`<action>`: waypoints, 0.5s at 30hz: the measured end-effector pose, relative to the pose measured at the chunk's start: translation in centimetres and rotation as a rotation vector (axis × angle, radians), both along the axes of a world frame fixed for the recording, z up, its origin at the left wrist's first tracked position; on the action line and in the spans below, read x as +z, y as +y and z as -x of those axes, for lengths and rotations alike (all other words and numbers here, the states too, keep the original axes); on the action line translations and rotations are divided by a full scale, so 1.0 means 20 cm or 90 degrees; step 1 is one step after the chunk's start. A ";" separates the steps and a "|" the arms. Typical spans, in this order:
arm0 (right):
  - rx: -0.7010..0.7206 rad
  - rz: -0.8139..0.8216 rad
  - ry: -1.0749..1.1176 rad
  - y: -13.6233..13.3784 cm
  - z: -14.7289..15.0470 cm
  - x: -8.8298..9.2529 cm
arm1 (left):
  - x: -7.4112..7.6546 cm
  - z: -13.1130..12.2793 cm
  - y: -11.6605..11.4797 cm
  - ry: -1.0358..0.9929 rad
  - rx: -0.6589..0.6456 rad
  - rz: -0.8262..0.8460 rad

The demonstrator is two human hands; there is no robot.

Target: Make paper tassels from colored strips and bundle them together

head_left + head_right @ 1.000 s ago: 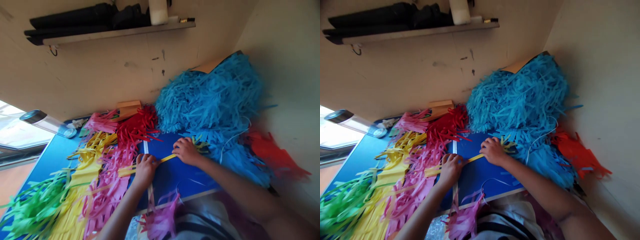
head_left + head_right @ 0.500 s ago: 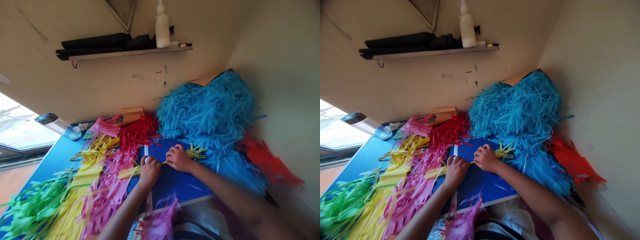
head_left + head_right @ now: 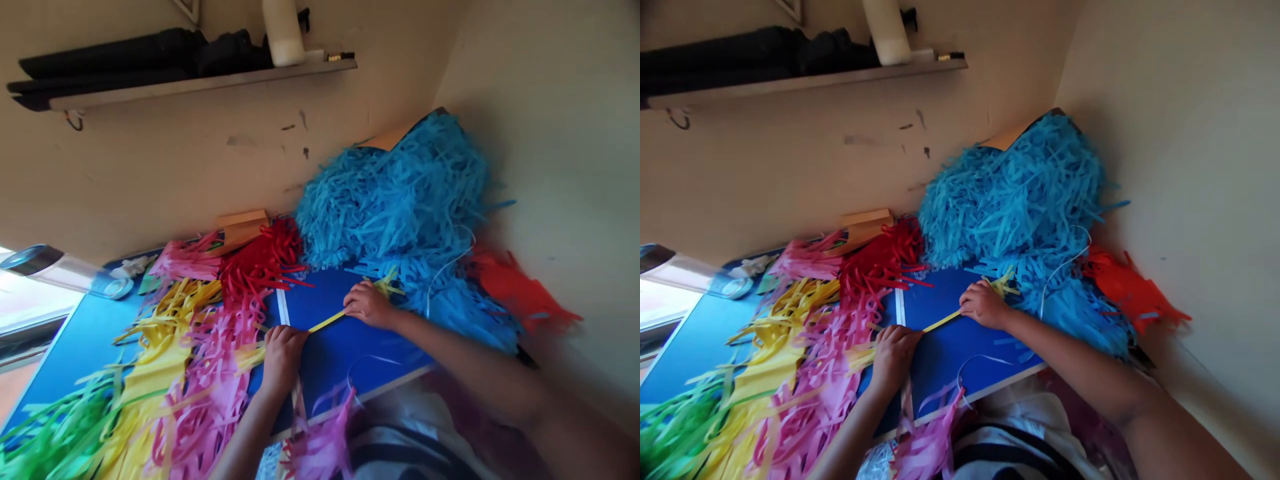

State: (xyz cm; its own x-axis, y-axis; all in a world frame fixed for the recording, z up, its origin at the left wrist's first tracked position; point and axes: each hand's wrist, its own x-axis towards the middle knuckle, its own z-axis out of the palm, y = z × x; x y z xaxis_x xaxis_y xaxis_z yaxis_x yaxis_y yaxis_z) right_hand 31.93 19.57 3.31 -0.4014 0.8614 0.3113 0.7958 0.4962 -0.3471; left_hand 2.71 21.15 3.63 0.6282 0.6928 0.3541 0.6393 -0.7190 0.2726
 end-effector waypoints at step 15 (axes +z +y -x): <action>-0.147 0.196 0.002 0.06 0.04 0.09 | 0.07 -0.10 0.04 0.098 0.146 0.126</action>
